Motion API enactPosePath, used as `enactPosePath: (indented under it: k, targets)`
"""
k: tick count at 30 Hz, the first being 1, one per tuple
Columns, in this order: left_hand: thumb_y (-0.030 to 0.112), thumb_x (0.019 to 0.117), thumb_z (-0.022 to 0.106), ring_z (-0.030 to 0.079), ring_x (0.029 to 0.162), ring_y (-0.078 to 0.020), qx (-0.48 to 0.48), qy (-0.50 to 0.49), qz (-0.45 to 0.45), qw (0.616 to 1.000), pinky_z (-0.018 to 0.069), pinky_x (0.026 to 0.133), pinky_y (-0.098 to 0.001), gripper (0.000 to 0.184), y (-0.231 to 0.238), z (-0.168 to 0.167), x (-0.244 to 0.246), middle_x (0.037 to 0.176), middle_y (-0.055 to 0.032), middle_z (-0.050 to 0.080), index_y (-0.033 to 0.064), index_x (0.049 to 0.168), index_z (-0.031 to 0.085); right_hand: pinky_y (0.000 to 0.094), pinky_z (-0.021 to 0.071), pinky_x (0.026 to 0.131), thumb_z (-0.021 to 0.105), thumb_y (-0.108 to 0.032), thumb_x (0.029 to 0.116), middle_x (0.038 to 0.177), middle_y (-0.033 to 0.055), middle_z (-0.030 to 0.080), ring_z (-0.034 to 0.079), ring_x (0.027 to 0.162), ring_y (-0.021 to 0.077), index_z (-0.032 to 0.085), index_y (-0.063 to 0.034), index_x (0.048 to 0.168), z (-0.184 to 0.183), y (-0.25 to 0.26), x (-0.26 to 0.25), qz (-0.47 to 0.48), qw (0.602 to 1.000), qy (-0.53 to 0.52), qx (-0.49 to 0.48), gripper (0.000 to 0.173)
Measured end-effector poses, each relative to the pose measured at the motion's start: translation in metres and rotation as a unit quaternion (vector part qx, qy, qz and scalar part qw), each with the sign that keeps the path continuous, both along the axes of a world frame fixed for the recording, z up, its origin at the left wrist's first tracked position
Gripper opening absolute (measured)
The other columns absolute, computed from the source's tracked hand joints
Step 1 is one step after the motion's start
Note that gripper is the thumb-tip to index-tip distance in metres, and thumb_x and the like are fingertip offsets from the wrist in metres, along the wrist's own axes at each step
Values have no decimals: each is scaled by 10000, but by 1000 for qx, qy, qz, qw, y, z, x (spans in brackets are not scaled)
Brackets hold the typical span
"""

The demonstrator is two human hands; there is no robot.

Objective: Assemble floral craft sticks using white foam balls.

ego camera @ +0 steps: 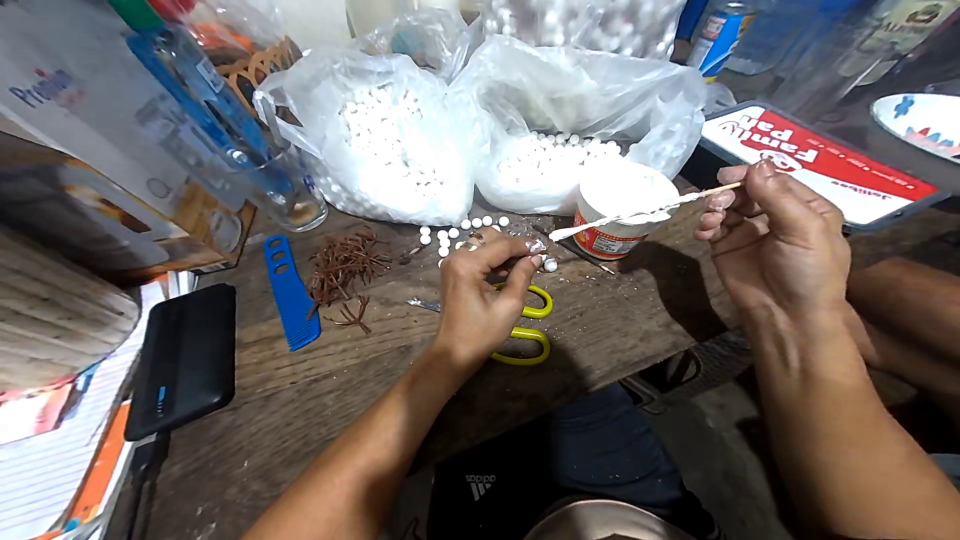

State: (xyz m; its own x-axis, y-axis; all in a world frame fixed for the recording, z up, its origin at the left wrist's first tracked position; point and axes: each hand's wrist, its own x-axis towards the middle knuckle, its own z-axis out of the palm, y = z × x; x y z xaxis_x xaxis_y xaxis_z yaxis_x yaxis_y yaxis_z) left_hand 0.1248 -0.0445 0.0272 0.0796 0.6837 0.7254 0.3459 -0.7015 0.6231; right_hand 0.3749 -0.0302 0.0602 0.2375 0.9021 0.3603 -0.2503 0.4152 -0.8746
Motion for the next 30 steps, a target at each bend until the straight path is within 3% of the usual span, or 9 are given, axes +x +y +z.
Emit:
enactPosePath:
  k: [15,30]
  targets:
    - [-25,875,670,601,746,17,0,-5,27,1000,498,710,-116,60,1,0,-1,806,-51,660,-47,868,725,153,572,602,301,-128,1121,751,-42,702,664,621,25,671,-86,943,-3,-3,2,21,998,52,-14,413]
    - [-22,878,677,603,762,20,1,-15,29,999,501,720,-117,54,-1,1,0,811,-40,658,-45,873,726,164,576,601,317,-118,1112,739,-49,706,664,610,28,681,-97,919,-11,-5,-1,9,999,35,-18,413]
